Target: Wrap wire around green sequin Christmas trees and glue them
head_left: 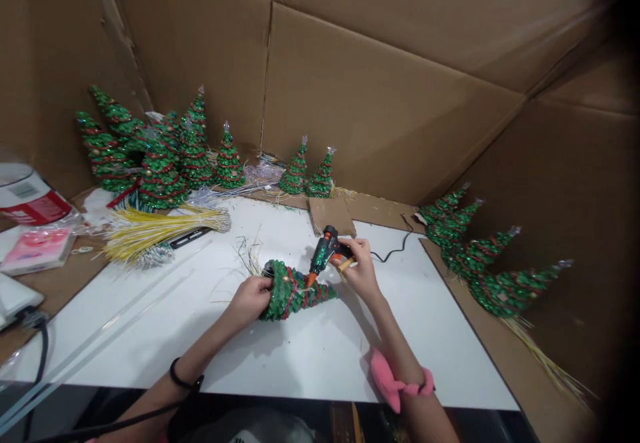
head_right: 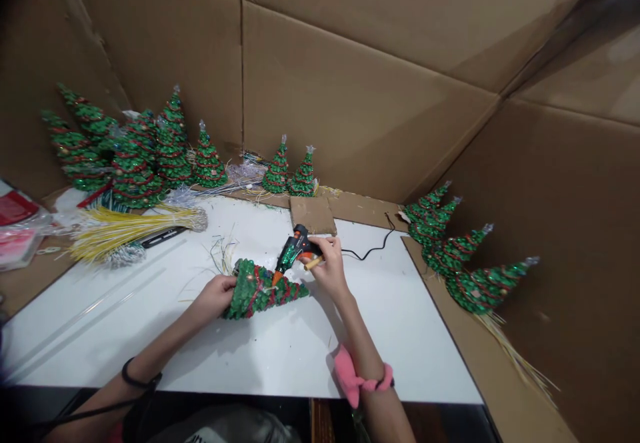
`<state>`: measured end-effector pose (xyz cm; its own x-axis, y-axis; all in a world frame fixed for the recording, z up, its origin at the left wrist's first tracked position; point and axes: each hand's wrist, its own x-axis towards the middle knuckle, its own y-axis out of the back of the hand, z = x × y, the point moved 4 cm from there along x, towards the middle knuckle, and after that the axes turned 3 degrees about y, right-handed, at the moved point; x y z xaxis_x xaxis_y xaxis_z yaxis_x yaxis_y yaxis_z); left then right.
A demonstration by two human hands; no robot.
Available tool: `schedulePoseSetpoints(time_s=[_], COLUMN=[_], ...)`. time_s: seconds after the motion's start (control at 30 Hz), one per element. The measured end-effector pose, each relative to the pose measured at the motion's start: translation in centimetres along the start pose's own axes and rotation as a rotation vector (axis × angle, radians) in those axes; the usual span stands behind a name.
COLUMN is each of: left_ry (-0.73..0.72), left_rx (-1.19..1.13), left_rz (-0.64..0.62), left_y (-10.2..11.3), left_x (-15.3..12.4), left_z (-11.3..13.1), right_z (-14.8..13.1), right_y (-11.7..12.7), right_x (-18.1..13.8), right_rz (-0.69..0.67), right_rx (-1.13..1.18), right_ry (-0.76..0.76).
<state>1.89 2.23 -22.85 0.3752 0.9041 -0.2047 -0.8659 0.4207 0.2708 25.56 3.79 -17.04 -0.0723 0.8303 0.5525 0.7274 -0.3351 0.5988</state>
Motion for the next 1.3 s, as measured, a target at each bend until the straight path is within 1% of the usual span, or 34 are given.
schedulePoseSetpoints(time_s=[0.17, 0.3, 0.63, 0.8, 1.07, 1.3], left_ry=[-0.008, -0.011, -0.022, -0.018, 0.015, 0.02], left_rx=[-0.042, -0.054, -0.002, -0.021, -0.221, -0.247], left_rz=[-0.072, -0.098, -0.057, -0.078, -0.148, -0.163], left_y=[-0.7, -0.8, -0.4, -0.5, -1.0, -0.9], left_x=[0.0, -0.1, -0.6, -0.6, -0.9, -0.8], left_z=[0.3, 0.7, 1.0, 1.0, 0.9, 1.0], right_z=[-0.1, -0.3, 0.2, 0.6, 0.5, 0.4], right_y=[0.0, 0.0, -0.4, -0.5, -0.5, -0.4], right_x=[0.2, 0.3, 0.2, 0.1, 0.1, 0.1], right_rz=[-0.026, -0.035, -0.092, -0.09, -0.099, -0.098], right_rx=[0.001, 0.036, 0.048, 0.059, 0.058, 0.056], right_ry=[0.023, 0.022, -0.022, -0.025, -0.023, -0.04])
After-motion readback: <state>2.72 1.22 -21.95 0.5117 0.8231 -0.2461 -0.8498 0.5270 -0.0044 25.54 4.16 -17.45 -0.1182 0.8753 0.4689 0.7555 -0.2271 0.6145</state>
